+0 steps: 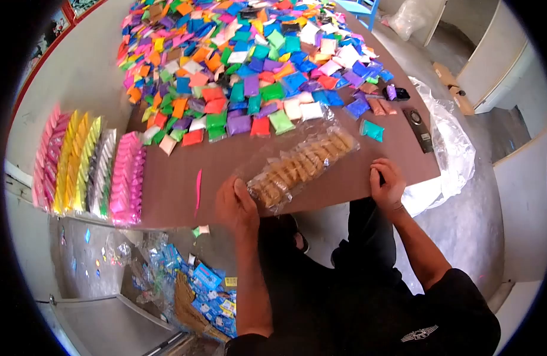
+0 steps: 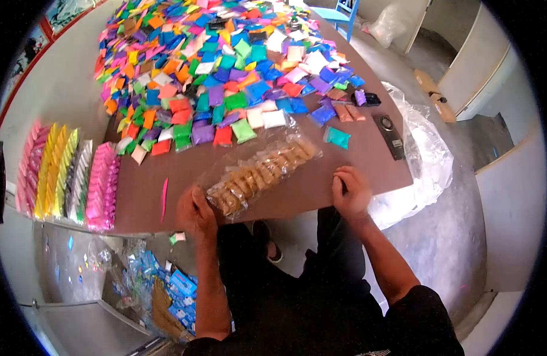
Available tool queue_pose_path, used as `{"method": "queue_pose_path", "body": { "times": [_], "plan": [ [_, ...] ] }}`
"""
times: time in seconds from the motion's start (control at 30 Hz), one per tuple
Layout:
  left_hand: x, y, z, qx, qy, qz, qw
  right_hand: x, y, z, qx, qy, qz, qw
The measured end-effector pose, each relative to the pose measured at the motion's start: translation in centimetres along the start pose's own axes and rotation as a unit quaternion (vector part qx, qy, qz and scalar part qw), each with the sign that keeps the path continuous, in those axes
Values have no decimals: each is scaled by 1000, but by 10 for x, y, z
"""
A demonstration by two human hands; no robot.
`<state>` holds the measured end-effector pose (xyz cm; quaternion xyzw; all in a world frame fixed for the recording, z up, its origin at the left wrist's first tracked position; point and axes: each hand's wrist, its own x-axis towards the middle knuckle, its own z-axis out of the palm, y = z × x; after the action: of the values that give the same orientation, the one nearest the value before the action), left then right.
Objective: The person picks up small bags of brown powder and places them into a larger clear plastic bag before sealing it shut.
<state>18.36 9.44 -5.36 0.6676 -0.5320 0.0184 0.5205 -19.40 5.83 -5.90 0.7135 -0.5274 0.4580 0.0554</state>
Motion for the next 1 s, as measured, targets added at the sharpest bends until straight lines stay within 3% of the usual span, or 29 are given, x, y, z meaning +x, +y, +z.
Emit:
{"method": "queue_pose_path", "body": {
  "times": [0.27,0.7,0.77,0.87,1.0],
  "plan": [
    [-1,3,0,-20,8,63,998,3,-3,-1,22,-6,-4,1000],
    [-5,-7,6,-51,-2,63,997,3,-2,2,-1,14,-23,1000],
    [-7,-6,6,-9,-17,25,1000,6,-8,-2,-4,-5,-24,1000],
    [-6,0,5,-27,15,45,999,6,-5,-3,-2,-6,-21,1000],
    [-5,-3,-1,-25,-14,70,997,6,-7,-2,8,12,-24,1000]
  ]
}}
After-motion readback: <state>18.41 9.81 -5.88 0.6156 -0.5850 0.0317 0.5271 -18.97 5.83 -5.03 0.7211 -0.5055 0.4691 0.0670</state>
